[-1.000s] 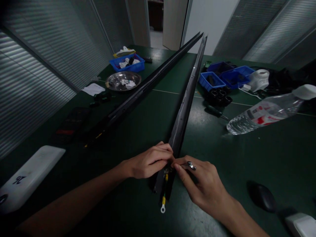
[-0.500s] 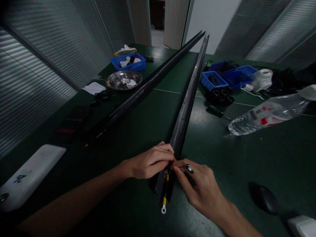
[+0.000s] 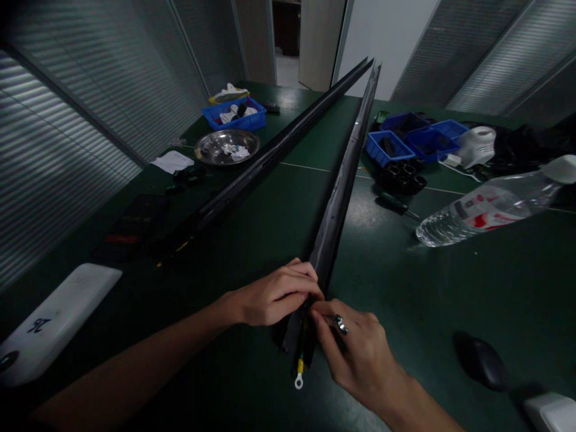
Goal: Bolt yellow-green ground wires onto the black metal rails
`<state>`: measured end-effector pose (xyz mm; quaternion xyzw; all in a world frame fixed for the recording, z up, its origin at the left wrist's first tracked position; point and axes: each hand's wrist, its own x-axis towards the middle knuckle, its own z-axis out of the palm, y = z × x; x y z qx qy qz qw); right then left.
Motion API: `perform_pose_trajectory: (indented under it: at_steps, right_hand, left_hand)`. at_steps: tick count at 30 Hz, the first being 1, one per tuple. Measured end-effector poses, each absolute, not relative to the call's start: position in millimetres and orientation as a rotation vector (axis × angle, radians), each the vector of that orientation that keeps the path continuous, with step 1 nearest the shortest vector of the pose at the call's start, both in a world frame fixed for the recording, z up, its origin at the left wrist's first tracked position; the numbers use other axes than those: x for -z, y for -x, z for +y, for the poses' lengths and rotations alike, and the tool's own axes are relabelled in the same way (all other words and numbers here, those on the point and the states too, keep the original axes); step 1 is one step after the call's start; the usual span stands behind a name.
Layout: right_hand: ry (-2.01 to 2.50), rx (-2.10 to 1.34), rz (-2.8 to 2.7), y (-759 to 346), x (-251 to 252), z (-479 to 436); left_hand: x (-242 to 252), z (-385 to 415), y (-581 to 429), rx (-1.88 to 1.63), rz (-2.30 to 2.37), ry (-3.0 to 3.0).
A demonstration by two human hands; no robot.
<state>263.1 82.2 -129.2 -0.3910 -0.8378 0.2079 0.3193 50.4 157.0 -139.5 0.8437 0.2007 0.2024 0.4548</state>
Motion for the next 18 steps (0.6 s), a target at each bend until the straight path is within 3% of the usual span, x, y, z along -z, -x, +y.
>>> perform_pose_trajectory:
  at_steps: [18]
  right_hand:
    - [1.053, -0.550, -2.104, -264.1, 133.2, 80.9]
  left_hand:
    - [141.9, 156.8, -50.8, -0.524, 0.473, -2.105]
